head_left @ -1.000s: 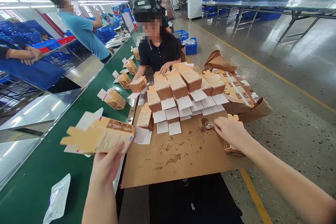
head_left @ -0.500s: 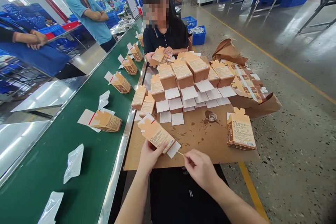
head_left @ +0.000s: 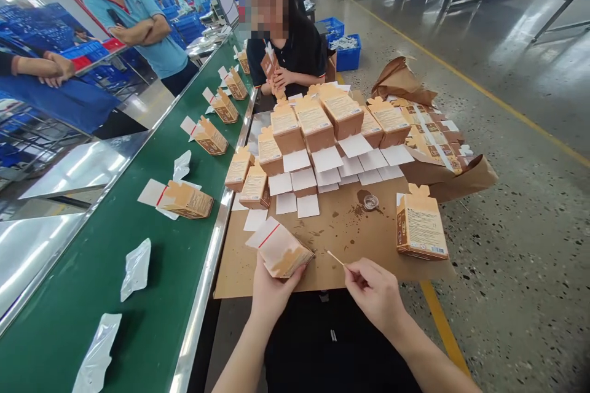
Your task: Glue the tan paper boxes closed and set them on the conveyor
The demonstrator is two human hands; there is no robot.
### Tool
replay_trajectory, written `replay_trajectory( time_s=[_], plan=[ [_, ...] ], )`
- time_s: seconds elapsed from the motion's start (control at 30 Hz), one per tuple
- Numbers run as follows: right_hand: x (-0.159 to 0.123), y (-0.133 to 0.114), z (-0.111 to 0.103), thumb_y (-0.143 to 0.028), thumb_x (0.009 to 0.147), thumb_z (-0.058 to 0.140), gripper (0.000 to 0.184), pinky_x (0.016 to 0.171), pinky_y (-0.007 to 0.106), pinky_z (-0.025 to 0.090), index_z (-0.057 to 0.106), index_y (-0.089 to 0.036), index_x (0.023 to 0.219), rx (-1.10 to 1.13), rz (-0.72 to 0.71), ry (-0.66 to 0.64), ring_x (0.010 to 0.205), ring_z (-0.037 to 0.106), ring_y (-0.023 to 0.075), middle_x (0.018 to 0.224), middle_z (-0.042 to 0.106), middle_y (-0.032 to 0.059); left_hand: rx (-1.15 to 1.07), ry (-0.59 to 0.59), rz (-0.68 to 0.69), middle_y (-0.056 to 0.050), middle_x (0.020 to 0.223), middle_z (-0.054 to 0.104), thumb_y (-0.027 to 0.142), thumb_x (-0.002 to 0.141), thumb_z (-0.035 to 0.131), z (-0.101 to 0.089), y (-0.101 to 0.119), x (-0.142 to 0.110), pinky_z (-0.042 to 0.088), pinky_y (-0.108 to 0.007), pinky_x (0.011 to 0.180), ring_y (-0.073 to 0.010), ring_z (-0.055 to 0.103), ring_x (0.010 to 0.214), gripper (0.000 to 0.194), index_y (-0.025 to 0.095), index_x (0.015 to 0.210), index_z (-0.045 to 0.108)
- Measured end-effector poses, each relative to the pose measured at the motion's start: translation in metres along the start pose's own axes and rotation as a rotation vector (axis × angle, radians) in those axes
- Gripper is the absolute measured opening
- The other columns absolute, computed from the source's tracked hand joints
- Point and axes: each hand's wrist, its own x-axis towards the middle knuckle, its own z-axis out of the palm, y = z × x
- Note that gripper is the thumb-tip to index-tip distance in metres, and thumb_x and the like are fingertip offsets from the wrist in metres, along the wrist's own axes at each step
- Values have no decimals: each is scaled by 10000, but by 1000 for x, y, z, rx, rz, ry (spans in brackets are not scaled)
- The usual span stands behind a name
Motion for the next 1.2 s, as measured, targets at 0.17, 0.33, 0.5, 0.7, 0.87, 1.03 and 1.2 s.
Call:
replay_trajectory(
  time_s=[0.17,0.33,0.5,0.7,0.87,1.03,1.2],
  plan=[
    [-12,-6,-15,-120,1101,709,305,517,256,510,683,-295,852,12,35,70,521,583,138,662,639,-63,122,106,24,-200,1386,877,711,809,1046,11,-9,-10,720,-585,989,-470,875,1251,795,330,1428,723],
    [-17,-14,-11,-230,1145,639,328,501,290,581,685,-321,833,28,116,0,508,643,180,655,656,-35,114,138,31,-184,1335,873,683,754,1066,12,-2,-4,707,-595,1065,-476,864,1256,786,325,1357,712],
    [-16,-6,-23,-296,1099,684,263,486,373,675,775,-380,867,25,113,-78,496,709,254,661,699,-10,288,452,-49,-154,1318,853,661,699,1056,-72,3,18,682,-629,1163,-519,825,1365,781,329,1270,641],
    [-6,0,-30,-322,1070,731,241,464,379,673,798,-393,850,34,74,-121,471,703,272,655,698,0,361,762,-366,-199,1356,817,582,609,1053,-191,-12,42,604,-740,1289,-576,774,1464,857,300,1251,559],
    [4,-10,-18,-407,1097,711,294,462,402,648,754,-381,807,126,127,-61,483,695,278,644,685,4,251,736,-206,-186,1400,781,591,530,1091,-193,-19,49,573,-719,1354,-541,748,1499,983,266,1326,616],
    [5,-8,-32,-419,980,836,175,422,440,594,762,-407,821,128,185,99,456,618,291,629,659,8,303,992,144,-217,1520,646,650,639,1043,-169,-26,9,609,-709,1316,-530,704,1525,1048,214,1498,631],
    [7,-12,-40,-434,960,851,164,431,465,593,750,-432,830,126,217,149,461,623,309,628,665,-2,209,634,254,-145,1372,750,649,996,775,-131,27,91,640,-510,1250,-365,786,1328,595,249,1436,752]
  ],
)
